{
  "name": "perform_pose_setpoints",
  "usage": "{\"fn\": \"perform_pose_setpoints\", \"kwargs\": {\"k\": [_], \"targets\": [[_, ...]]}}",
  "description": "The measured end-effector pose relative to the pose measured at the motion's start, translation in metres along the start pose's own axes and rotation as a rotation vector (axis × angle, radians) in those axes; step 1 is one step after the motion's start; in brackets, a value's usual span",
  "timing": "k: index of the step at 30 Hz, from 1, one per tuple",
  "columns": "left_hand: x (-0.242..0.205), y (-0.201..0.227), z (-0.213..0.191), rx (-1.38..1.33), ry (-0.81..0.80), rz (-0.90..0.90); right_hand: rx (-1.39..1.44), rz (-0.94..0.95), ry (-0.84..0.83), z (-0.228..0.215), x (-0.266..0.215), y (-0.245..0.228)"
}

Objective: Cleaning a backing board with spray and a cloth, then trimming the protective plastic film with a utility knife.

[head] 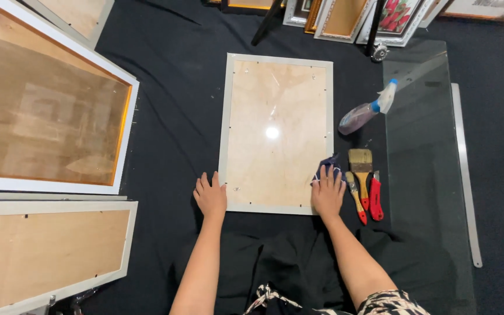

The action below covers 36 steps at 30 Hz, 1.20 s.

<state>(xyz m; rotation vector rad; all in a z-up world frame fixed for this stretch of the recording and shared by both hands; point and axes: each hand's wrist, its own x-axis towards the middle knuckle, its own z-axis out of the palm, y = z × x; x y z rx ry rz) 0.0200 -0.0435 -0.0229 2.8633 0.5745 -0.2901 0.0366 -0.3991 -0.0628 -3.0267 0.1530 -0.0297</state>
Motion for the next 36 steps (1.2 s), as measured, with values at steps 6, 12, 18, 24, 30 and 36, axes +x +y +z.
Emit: {"fn": "perform_pose_setpoints", "kwargs": {"k": [6, 12, 18, 24, 30, 36], "targets": [[-0.013, 0.014, 0.008, -0.219, -0.046, -0.130, -0.011, -0.527, 0.162, 0.034, -0.023, -0.138], [-0.041, 0.026, -0.033, -0.481, -0.033, -0.134, 0.241, -0.818, 0.014, 0.048, -0.033, -0.229], [-0.030, 0.008, -0.018, -0.648, -0.126, -0.170, 0.103, -1.041, 0.163, -0.021, -0.017, -0.047], [-0.029, 0.012, -0.028, -0.719, -0.203, -0.251, 0.017, -1.039, 0.178, -0.048, -0.016, 0.036], [-0.025, 0.004, -0.014, -0.743, -0.195, -0.282, 0.174, -1.004, 0.227, -0.012, -0.034, -0.141], [-0.027, 0.008, -0.034, -0.880, -0.109, -0.286, 0.274, -1.084, 0.179, 0.000, -0.037, -0.180]]}}
